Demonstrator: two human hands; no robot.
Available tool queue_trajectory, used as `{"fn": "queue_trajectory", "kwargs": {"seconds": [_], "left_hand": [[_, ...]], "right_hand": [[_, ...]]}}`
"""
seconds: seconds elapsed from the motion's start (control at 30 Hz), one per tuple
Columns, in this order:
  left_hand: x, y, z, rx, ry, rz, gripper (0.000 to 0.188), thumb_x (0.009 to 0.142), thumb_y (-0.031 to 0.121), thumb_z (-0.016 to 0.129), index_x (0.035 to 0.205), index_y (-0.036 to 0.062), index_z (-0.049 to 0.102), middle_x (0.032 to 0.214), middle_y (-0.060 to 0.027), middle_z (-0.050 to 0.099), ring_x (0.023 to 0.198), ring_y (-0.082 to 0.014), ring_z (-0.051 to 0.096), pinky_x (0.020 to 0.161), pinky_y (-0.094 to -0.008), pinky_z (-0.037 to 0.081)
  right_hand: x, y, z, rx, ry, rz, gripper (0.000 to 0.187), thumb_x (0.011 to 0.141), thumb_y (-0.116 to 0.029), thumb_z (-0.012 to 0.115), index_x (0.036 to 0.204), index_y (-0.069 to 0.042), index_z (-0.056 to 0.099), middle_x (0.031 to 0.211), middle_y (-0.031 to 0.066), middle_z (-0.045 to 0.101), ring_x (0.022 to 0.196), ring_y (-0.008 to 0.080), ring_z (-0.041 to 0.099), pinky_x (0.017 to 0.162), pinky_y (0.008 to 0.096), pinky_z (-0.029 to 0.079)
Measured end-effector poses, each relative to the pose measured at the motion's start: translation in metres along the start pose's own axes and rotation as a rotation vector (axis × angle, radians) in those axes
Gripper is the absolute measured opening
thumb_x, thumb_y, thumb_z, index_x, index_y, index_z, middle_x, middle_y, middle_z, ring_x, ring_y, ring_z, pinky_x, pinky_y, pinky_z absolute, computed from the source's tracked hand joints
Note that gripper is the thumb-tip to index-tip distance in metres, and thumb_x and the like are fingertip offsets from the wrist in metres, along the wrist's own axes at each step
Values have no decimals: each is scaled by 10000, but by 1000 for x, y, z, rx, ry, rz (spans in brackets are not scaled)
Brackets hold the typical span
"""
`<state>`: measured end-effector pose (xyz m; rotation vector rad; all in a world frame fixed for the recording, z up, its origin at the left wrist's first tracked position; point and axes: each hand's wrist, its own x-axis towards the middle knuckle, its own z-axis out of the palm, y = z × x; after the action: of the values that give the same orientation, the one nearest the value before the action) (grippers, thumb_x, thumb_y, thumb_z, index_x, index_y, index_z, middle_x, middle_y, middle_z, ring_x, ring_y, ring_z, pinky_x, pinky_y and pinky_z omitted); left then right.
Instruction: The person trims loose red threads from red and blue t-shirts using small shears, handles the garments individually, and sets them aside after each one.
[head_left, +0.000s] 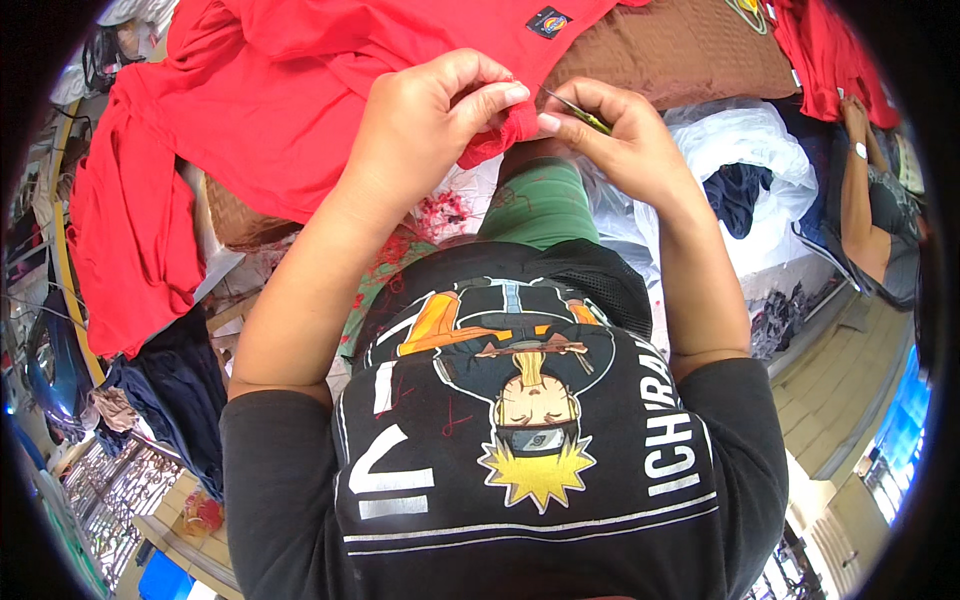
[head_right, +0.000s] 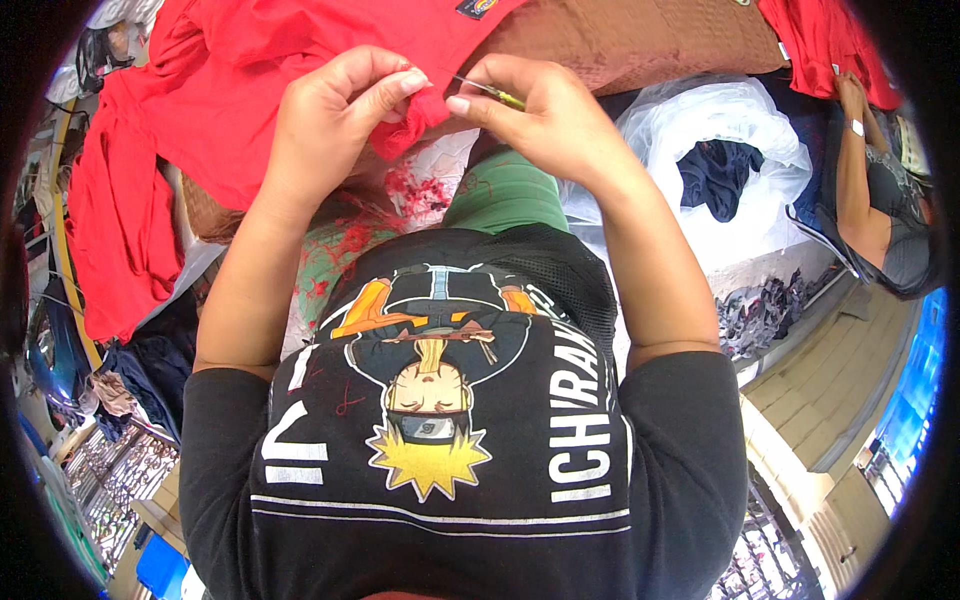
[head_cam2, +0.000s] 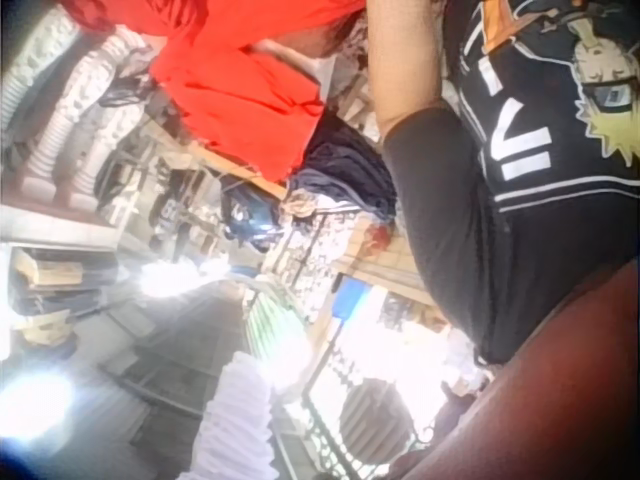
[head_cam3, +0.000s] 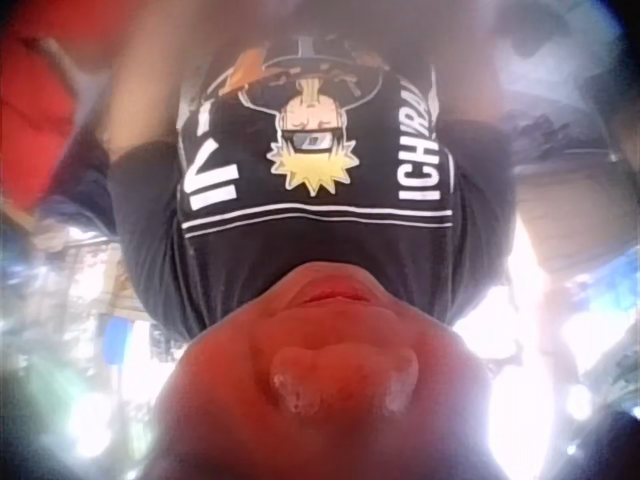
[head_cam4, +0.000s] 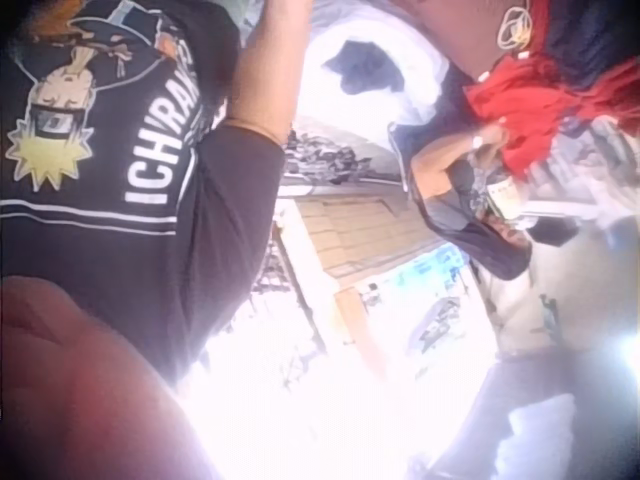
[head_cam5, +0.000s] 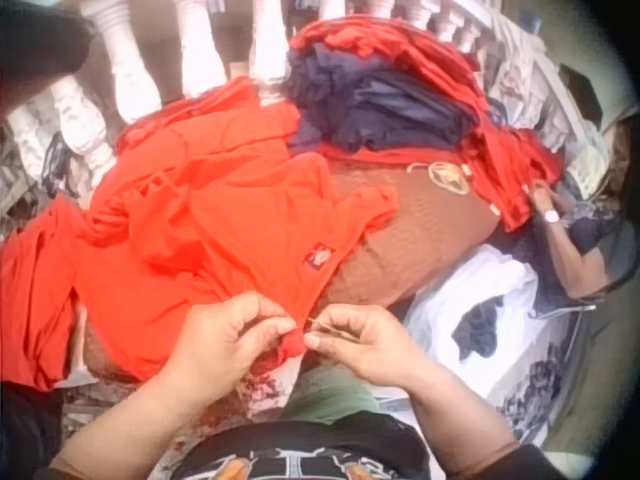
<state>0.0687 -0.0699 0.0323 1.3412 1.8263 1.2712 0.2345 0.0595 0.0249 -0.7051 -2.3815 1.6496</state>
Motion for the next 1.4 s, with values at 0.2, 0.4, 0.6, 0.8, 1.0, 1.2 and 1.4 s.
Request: {"fn": "queue_trajectory", "kwargs": {"seconds": [0.2, 0.4, 0.6, 0.8, 1.0, 1.2, 1.4], "left_hand": [[-1, 0, 1, -253, -88, -163, 173, 927, 156, 623, 992, -2, 653, 887, -22, 684, 781, -66, 626, 712, -209, 516], [-2, -4, 2, -281, -99, -145, 183, 935, 165, 612, 996, -4, 645, 901, -32, 685, 799, -79, 635, 733, -224, 523], [-2, -3, 4, -233, -90, -142, 180, 934, 163, 614, 988, -6, 646, 862, -20, 674, 779, -74, 626, 719, -221, 518], [-1, -2, 7, -203, -86, -146, 178, 933, 160, 616, 981, -7, 650, 853, -12, 673, 764, -66, 620, 704, -218, 515], [-5, 6, -3, -87, -134, -246, 208, 943, 190, 597, 944, -6, 666, 909, -56, 683, 833, -114, 630, 755, -258, 496], [-15, 43, -86, 52, -374, 279, 389, 998, 250, 456, 809, -17, 665, 1045, -154, 647, 1068, -221, 564, 966, -390, 368], [-34, 17, -61, -29, -104, 88, 159, 953, 91, 520, 977, -24, 627, 1060, -112, 638, 1044, -183, 572, 954, -314, 407]], "right_hand": [[-4, -5, -18, -140, 55, -290, 301, 857, -279, 668, 1011, -24, 623, 901, 147, 671, 856, 278, 661, 774, 374, 492], [-4, -15, -24, -254, -6, -323, 272, 857, -236, 686, 981, -3, 620, 835, 112, 641, 793, 204, 629, 725, 326, 492], [4, -16, -28, -293, -80, -351, 226, 871, -172, 687, 968, 15, 607, 809, 60, 645, 738, 102, 606, 659, 279, 494], [9, -31, -23, -382, -127, -320, 170, 860, -167, 684, 907, -15, 622, 676, 77, 632, 645, 141, 623, 603, 295, 474], [17, -33, -34, -389, -141, -326, 168, 857, -157, 698, 920, -18, 627, 744, 50, 643, 678, 103, 605, 599, 280, 476], [6, -17, -57, -198, -8, -191, 181, 833, -120, 721, 944, -7, 633, 843, 3, 639, 820, 68, 578, 731, 236, 467], [11, 45, -11, -145, -218, 26, 312, 804, -143, 742, 1082, -27, 659, 755, 19, 645, 691, 74, 556, 641, 245, 456]]}}
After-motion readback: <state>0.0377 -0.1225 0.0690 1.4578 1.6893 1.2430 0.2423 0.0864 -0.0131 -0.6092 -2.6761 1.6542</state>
